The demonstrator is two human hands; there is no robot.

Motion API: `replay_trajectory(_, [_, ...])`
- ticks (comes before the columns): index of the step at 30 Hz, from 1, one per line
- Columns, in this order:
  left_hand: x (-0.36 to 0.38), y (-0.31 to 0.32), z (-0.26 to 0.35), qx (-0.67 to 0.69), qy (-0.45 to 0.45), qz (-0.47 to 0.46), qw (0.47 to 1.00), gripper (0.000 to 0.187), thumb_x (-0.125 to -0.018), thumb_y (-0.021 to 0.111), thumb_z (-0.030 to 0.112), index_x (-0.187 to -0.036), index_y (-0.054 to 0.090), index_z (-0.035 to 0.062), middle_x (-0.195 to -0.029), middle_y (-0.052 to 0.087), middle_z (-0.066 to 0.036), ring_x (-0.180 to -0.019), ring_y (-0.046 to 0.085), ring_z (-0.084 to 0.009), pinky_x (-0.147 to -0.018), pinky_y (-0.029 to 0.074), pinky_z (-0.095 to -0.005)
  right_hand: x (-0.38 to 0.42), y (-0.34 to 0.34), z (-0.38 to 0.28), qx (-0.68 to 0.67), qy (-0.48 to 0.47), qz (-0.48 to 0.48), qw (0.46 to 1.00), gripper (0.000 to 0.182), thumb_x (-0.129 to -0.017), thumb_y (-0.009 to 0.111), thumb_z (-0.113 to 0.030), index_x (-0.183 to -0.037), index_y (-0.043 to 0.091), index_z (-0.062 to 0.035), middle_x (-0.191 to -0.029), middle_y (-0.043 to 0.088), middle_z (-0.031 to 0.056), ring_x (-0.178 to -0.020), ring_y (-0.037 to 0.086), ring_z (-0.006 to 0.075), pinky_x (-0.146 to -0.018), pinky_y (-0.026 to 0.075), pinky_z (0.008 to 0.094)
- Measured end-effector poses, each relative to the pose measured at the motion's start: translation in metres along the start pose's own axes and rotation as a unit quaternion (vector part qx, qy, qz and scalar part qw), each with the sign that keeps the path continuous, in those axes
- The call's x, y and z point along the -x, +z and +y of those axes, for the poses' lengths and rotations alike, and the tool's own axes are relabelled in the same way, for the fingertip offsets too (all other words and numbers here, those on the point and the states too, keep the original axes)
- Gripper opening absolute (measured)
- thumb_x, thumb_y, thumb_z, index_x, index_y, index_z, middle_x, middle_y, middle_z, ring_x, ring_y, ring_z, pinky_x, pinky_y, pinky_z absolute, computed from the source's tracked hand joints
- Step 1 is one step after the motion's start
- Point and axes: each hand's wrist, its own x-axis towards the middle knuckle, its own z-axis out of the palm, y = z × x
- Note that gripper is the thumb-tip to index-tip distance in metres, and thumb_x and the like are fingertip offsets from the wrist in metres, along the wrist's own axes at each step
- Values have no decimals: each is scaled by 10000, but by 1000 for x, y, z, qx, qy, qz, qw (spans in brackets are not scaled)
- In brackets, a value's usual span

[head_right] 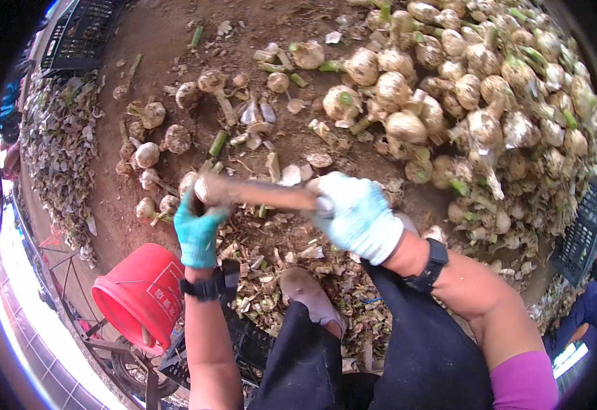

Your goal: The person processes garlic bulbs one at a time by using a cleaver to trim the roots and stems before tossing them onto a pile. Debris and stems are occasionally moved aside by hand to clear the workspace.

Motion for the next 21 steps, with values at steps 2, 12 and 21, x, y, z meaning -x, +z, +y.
replay_trajectory(2, [27, 3, -25, 177, -81, -8, 981, 543, -657, 684, 81, -1161, 495, 8, -923, 567, -65, -809, 559, -115, -666, 489, -232, 1, -4, -13, 49, -71, -49, 995, 214, -621, 579, -104, -826, 551, -49, -663, 535, 123, -555, 550, 293, -478, 447, 374])
replay_trajectory(12, [98, 34, -21, 249, -40, -83, 964, 378, -842, 459, 151, -1175, 418, -22, -1043, 554, -154, -881, 576, -210, -775, 500, -331, 35, 0, -33, 52, -175, -24, 983, 219, -640, 563, -118, -841, 543, -36, -656, 505, 94, -581, 560, 248, -493, 439, 348])
replay_trajectory(21, [108, 52, 14, -2, 12, -57, 998, 536, -525, 694, -4, -1029, 512, 3, -897, 589, -76, -790, 556, -126, -729, 468, -252, 37, 3, -10, -201, 202, -52, 957, 252, -686, 690, -231, -817, 589, -40, -673, 600, 71, -587, 574, 159, -532, 472, 305])
